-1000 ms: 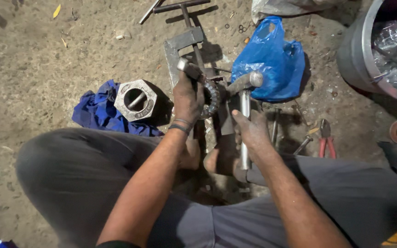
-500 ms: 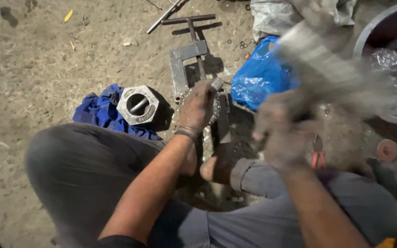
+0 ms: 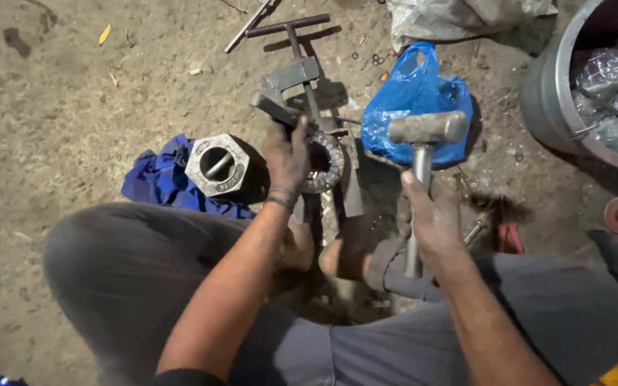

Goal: The person uses a hammer and a metal pin to drive components into a motor stator held in a jig, then wraps the internal wiring in a blue plastic sheet.

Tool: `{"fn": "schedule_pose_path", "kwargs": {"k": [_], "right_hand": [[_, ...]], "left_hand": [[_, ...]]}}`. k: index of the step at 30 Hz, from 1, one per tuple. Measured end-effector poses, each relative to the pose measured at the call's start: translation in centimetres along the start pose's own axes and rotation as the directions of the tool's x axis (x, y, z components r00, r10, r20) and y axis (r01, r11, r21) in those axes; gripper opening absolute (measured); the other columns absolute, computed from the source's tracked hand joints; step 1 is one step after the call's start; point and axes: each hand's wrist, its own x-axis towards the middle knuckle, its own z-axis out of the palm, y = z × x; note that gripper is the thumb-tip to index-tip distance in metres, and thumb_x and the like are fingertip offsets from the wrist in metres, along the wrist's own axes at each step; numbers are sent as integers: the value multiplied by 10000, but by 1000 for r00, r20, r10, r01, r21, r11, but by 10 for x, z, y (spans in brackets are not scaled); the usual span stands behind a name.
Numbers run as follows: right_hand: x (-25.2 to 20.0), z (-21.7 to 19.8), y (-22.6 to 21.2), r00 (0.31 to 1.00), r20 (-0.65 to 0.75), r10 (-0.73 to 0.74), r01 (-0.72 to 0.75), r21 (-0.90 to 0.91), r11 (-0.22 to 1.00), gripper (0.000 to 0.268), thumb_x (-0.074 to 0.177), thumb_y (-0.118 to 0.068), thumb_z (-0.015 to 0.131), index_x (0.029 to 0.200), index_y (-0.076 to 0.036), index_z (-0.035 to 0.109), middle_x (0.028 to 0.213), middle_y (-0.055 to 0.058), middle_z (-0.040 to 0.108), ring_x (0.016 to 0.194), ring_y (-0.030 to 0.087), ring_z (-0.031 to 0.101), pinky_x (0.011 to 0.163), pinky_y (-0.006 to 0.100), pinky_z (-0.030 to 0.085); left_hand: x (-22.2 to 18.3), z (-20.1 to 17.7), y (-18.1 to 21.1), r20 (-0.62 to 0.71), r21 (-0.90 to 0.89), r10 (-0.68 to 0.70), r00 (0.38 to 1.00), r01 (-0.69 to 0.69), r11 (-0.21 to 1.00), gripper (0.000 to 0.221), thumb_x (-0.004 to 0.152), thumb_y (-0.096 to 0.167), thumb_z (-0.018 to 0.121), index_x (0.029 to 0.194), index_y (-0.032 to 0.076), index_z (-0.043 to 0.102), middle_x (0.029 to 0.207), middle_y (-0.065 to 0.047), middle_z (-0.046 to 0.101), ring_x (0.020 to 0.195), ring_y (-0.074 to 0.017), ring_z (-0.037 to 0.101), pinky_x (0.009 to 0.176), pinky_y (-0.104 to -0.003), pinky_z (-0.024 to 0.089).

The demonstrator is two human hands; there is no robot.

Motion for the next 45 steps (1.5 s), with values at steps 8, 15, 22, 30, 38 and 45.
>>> {"fn": "schedule_pose_path", "kwargs": {"k": [8,15,22,30,38,45], "right_hand": [[5,4,2,998,1,69,-69,-26,997,322,974,-330,643,824,-71,526,563,16,517,390,130,489,331,308,402],[-3,7,-11,1000,-20,-21,18,-157,987,324,953,-313,680,804,-52,559,568,21,544,401,125,519,343,304,425],[-45,-23,-67,967,-143,-211,159,-306,938,214,1037,-299,644,1017,-87,629,648,61,606,363,172,489,305,316,387],[-6,-3,-43,856,251,-452,516,-451,728,343,961,-396,693,864,-68,667,648,-18,571,523,118,565,493,326,473],[-8,4,-7,997,57,-52,72,-436,897,269,937,-339,698,984,-78,655,600,-13,559,466,95,538,410,284,452],[5,-6,-8,1000,-5,18,-18,-69,997,262,950,-316,675,903,-87,557,586,0,528,412,110,500,355,281,397]], "left_hand": [[-6,1,6,153,120,103,983,-122,985,293,967,147,682,1245,96,607,994,-175,739,899,-331,761,770,-401,588],[-11,-8,26,324,59,283,903,-318,946,423,876,1,618,1281,123,618,1155,-215,725,1078,-409,702,913,-433,576],[-19,4,19,317,159,379,869,-443,883,419,907,35,636,1318,97,578,1215,-187,682,1125,-412,655,960,-470,528],[-22,2,26,318,183,305,897,-374,909,357,923,72,662,1273,100,600,1186,-176,692,1102,-401,664,937,-458,538],[-16,2,22,188,152,151,971,-180,972,292,953,91,654,1239,70,597,1021,-196,729,944,-402,717,819,-470,557],[-8,-2,28,150,-19,115,982,-114,993,217,966,142,685,1149,71,594,913,-172,737,816,-356,758,723,-404,578]]}}
